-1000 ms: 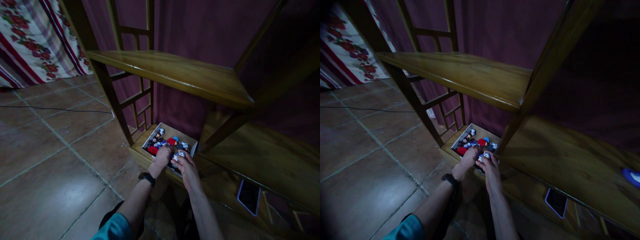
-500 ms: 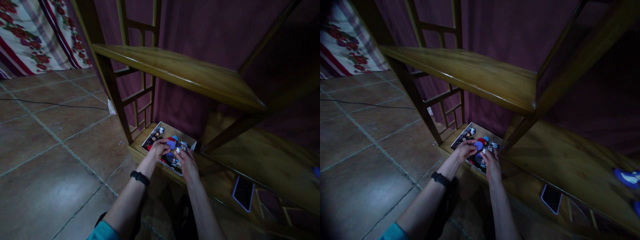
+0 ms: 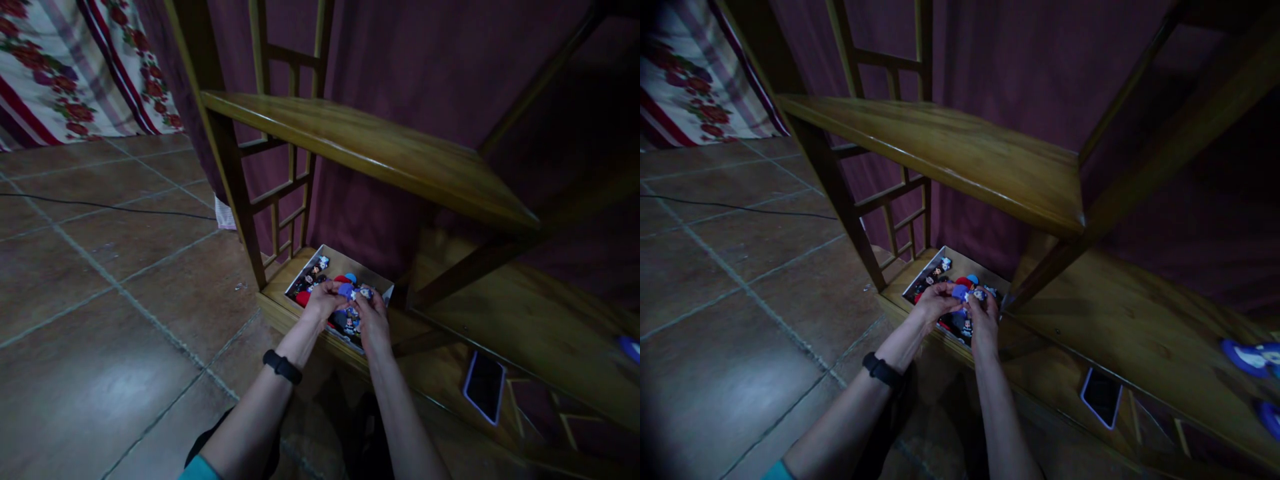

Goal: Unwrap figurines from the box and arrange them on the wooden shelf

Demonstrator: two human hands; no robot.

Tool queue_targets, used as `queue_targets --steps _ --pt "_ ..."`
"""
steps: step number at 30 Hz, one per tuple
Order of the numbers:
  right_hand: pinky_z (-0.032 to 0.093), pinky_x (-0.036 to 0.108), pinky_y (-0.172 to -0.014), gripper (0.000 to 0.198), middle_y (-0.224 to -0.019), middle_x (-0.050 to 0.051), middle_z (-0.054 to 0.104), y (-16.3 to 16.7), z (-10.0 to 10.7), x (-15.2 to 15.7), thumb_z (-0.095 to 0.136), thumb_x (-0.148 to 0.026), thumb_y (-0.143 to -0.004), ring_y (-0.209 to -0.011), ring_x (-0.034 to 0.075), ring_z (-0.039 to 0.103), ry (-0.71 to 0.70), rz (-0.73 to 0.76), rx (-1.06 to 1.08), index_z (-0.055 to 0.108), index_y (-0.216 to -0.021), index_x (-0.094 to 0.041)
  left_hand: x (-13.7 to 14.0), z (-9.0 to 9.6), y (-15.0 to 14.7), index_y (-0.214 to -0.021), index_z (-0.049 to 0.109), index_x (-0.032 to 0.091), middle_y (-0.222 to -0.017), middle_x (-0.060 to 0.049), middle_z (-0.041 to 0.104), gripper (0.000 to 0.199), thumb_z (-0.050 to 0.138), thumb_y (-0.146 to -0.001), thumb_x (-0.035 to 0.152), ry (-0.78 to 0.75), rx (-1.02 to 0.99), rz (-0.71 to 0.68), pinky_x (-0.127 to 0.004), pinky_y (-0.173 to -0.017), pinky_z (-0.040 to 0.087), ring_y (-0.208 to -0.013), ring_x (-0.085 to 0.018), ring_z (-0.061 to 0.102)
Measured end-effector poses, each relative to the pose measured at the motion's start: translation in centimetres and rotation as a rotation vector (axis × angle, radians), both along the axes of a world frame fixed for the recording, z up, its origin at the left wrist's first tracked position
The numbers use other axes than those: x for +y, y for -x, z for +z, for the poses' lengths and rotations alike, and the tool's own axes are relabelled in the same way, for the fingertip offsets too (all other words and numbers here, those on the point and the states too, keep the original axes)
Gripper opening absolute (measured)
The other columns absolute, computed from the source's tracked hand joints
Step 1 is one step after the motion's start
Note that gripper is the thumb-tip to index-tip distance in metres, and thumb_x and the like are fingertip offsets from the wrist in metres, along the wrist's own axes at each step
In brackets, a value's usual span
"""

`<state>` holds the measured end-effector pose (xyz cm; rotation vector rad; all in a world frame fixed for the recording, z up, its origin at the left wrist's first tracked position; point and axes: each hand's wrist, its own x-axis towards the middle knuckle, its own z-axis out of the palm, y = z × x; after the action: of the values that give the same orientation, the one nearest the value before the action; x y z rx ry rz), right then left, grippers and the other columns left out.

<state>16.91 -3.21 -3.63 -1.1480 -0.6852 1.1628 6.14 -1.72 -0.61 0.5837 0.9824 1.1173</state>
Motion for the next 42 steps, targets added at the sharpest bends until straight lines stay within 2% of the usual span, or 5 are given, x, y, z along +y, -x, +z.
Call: queue_targets --steps 10,20,26,36,42 --pt "0.048 0.03 -0.073 0.044 -0.1 0.005 0.062 -0.5 0.7 0.0 0.058 -0.04 -0.07 -0.087 0.019 0.059 -0.075 -0.024 -0.353 0.053 -0.11 -0.021 0.3 0.0 -0.5 -0.073 0.057 0.011 -0.063 0.0 0.059 0.022 0.062 -0.057 -0.004 -0.015 0.03 -0.01 -0.023 -0.057 0.049 -0.055 -0.011 0.058" --pt "0.047 0.03 -0.075 0.043 -0.103 0.006 0.062 -1.2 0.6 0.4 0.059 -0.037 -0.071 -0.09 0.019 0.058 -0.08 0.026 -0.365 0.053 -0.11 -0.02 0.3 0.2 0.1 -0.076 0.062 0.009 -0.069 -0.004 0.064 0.023 0.069 -0.056 0.0 0.05 -0.011 -0.054 -0.027 -0.064 0.051 -0.06 -0.013 0.061" --pt "0.046 0.032 -0.08 0.043 -0.104 0.007 0.062 -1.4 0.3 0.4 0.06 -0.037 -0.07 -0.092 0.019 0.058 -0.078 0.002 -0.356 0.054 -0.109 -0.019 0.6 -0.1 -0.3 -0.073 0.063 0.008 -0.064 -0.003 0.064 0.021 0.069 -0.054 0.0 0.035 0.032 -0.039 -0.028 -0.061 0.05 -0.055 -0.013 0.059" --pt "0.045 0.033 -0.081 0.043 -0.105 0.007 0.061 -1.0 1.3 0.1 0.056 -0.037 -0.072 -0.091 0.019 0.058 -0.104 0.049 -0.461 0.053 -0.112 -0.02 0.7 -1.0 -0.3 -0.071 0.066 0.01 -0.063 -0.004 0.065 0.02 0.069 -0.053 0.002 -0.043 0.034 -0.015 -0.025 -0.057 0.047 -0.054 -0.013 0.058" --pt "0.046 0.032 -0.08 0.041 -0.106 0.005 0.062 -1.0 1.1 0.0 0.054 -0.036 -0.073 -0.094 0.019 0.058 -0.124 0.058 -0.545 0.053 -0.111 -0.022 0.3 -0.2 0.2 -0.071 0.066 0.009 -0.066 -0.005 0.065 0.021 0.072 -0.051 0.006 0.051 -0.027 -0.027 -0.028 -0.063 0.05 -0.057 -0.013 0.061"
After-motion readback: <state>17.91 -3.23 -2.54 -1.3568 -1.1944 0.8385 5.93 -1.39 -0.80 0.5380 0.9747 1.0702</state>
